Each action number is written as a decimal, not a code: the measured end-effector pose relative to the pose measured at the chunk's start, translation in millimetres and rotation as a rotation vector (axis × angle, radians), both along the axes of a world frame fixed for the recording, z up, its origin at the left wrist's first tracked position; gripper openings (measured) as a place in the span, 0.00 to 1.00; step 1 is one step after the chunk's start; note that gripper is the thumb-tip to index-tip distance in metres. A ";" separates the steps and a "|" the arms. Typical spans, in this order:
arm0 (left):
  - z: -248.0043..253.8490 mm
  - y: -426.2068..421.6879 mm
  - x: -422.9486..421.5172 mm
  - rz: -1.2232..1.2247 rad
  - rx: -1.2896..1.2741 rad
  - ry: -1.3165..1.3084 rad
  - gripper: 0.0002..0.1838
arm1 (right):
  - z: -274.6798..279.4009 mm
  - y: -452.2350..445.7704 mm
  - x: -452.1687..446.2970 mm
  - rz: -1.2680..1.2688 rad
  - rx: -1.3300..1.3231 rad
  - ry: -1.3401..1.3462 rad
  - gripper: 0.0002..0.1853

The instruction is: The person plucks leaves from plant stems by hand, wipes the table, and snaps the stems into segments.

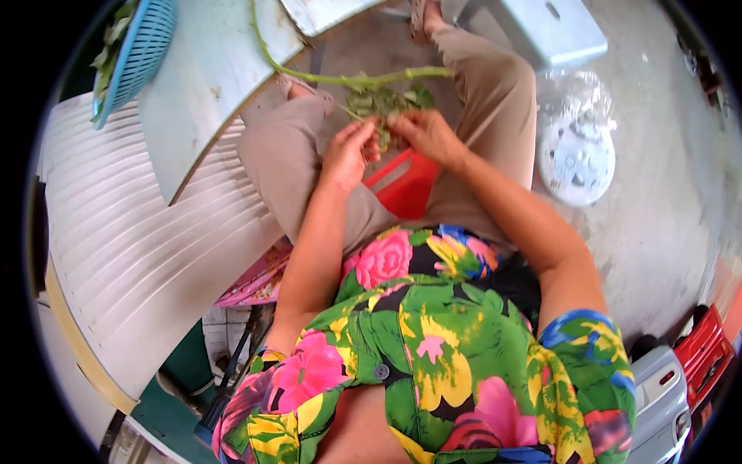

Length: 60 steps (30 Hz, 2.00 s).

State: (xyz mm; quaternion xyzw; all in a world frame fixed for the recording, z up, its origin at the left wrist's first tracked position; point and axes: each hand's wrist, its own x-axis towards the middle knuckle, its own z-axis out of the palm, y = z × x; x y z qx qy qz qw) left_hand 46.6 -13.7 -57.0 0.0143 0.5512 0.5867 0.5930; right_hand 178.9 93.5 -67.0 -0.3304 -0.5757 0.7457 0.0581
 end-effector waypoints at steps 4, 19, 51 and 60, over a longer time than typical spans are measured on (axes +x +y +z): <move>5.8 0.4 6.5 -0.095 0.053 -0.054 0.11 | 14.6 -13.9 -1.5 -0.030 0.024 0.108 0.12; 3.1 8.1 -5.9 0.188 0.174 -0.241 0.08 | 249.7 71.9 -26.5 0.263 0.042 0.090 0.06; 36.3 6.6 -15.9 0.197 0.213 -0.276 0.08 | 259.7 193.8 -295.8 0.042 0.553 0.171 0.10; 18.6 2.3 -11.4 0.204 0.210 -0.184 0.09 | 207.6 93.7 -140.1 0.398 0.848 0.017 0.10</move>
